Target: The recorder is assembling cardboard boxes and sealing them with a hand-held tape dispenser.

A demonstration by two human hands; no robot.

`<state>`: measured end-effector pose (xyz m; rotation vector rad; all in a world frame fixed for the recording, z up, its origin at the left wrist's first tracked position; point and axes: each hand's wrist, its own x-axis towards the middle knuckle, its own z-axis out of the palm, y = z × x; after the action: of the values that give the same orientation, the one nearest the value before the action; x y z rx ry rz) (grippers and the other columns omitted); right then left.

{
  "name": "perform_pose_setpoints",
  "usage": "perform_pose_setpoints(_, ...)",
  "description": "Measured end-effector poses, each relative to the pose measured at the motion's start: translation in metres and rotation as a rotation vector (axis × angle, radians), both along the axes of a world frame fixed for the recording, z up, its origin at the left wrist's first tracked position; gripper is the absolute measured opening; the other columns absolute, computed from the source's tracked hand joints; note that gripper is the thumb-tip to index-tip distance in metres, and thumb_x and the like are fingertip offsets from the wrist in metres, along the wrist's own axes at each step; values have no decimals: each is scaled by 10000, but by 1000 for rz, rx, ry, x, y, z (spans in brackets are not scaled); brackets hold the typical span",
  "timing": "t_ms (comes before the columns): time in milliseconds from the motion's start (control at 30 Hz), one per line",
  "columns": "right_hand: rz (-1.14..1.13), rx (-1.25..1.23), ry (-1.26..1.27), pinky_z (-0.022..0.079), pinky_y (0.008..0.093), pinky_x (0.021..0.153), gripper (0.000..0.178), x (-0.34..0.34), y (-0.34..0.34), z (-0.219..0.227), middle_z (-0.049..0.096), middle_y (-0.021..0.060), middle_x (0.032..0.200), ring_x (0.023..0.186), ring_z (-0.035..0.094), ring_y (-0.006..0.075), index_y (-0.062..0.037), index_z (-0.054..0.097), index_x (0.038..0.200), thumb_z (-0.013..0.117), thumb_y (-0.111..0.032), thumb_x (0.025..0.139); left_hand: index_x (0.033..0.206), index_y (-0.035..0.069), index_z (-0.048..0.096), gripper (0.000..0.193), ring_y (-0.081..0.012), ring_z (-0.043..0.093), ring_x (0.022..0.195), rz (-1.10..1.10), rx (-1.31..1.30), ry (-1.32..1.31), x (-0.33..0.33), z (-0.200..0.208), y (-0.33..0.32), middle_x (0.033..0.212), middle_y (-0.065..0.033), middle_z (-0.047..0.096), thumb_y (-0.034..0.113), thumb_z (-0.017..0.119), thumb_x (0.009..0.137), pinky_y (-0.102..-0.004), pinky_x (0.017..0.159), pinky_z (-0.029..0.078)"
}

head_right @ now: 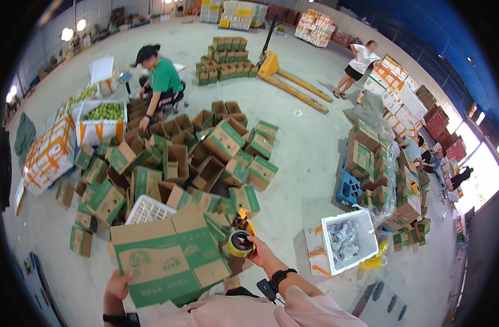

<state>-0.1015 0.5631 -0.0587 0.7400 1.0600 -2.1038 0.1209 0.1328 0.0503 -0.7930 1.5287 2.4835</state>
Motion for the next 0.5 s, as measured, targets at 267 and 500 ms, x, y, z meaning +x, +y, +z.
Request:
perform_pose_setpoints(267,515,452,661,460,272,616,463,-16,-13,71,566,36,923,761,533,110,-25,502,1209,690,-158,807,1126,10,595,273,-192,608,941,-225,-777,158,-19,8,-1,957,-58,651,-26,533,863,-317,890,463)
perform_pose_setpoints(500,1056,312,1175,389,305,978,797,55,-45,185,518,121,1246,1159,503,208,-74,319,1409,736,-370,798,1415,22,287,544,-237,392,1249,346,-572,337,-35,72,71,1347,-170,396,55,481,908,-356,1069,283)
